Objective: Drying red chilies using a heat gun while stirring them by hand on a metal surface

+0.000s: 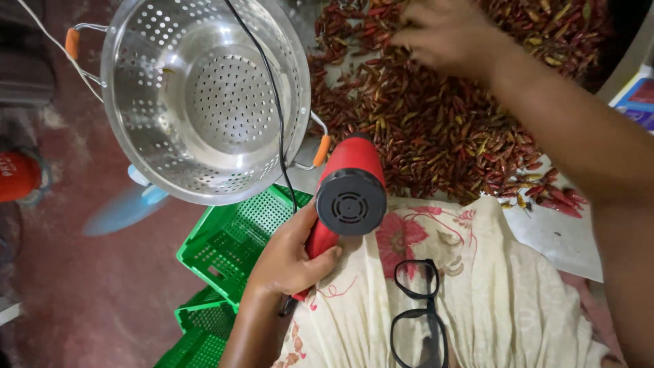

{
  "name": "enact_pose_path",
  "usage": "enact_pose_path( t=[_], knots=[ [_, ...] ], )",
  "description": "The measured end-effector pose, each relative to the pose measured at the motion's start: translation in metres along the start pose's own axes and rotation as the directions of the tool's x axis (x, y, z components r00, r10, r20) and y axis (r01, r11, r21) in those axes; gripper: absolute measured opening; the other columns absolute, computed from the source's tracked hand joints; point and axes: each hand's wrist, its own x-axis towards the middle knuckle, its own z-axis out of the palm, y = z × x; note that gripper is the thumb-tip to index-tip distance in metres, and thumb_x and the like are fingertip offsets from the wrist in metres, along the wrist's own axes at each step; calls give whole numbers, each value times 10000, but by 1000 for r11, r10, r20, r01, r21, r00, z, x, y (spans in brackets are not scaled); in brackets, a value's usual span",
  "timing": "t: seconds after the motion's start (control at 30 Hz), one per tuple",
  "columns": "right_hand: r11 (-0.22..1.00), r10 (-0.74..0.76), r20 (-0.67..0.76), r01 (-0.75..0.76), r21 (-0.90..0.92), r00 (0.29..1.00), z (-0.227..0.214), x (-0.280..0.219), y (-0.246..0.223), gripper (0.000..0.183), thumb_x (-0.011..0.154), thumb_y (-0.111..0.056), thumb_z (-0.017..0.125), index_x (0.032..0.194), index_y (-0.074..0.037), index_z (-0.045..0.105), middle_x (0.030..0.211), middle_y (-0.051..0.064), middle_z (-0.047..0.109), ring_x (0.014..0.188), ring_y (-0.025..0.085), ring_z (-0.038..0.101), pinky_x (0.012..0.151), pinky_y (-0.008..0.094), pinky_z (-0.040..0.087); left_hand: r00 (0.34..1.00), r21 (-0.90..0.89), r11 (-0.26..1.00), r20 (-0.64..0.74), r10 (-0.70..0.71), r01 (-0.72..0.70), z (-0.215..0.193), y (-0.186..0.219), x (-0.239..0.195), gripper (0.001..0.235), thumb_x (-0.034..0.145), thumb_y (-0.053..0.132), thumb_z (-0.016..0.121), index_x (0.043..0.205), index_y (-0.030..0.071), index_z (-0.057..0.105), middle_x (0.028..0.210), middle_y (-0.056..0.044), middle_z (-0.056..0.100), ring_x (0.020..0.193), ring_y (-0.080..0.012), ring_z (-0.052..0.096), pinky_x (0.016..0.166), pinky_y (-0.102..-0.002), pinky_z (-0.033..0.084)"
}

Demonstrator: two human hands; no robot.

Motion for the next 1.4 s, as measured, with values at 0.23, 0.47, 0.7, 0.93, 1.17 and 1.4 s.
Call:
enact_pose_path(
  t=[0.23,0.47,0.7,0.93,1.17,1.4],
  knots=[
    [892,437,-53,-426,152,898,-72,-107,-55,279,1100,-188,709,1352,-75,746,1362,183,639,1270,358,544,1009,459,334,980,19,991,-152,-125,130,1,-24,14,478,780,345,658,1182,86,647,1006,-33,663,868,-180,589,748,-350,506],
    [721,646,-14,-604,338,763,-75,-166,-143,258,1008,-91,782,1264,-87,748,1363,179,682,1247,395,545,1043,517,365,982,-205,970,-160,99,-131,-34,12,69,610,867,306,638,1380,21,469,1268,-152,688,862,-196,704,679,-343,656],
    [679,691,-2,-648,345,723,-65,-184,-169,195,1031,-165,724,1220,-126,752,1308,117,707,1216,326,637,1062,481,382,975,-336,921,-169,146,-196,-47,33,105,671,900,178,634,1482,-25,369,1249,-227,661,857,-227,703,658,-311,638],
    [666,718,-17,-679,310,696,-64,-192,-168,227,1015,-149,725,1239,-130,755,1308,104,710,1186,342,604,1038,469,406,977,-276,955,-207,50,-108,-36,32,114,692,884,179,629,1509,29,371,1208,-174,683,860,-194,712,638,-284,622],
    [632,736,19,-696,341,677,-53,-199,-176,230,1011,-170,730,1239,-178,758,1328,69,699,1211,330,596,1046,481,375,986,-351,923,-102,129,-157,-24,15,104,709,916,188,644,1512,-28,325,1244,-196,642,858,-214,692,669,-309,629],
    [639,706,46,-663,391,707,-50,-187,-176,223,1002,-138,722,1224,-145,739,1278,129,676,1170,383,588,1003,478,436,997,-461,884,-12,82,-78,22,6,106,765,834,90,705,1519,5,374,1182,-252,673,806,-298,742,636,-388,664]
  ],
)
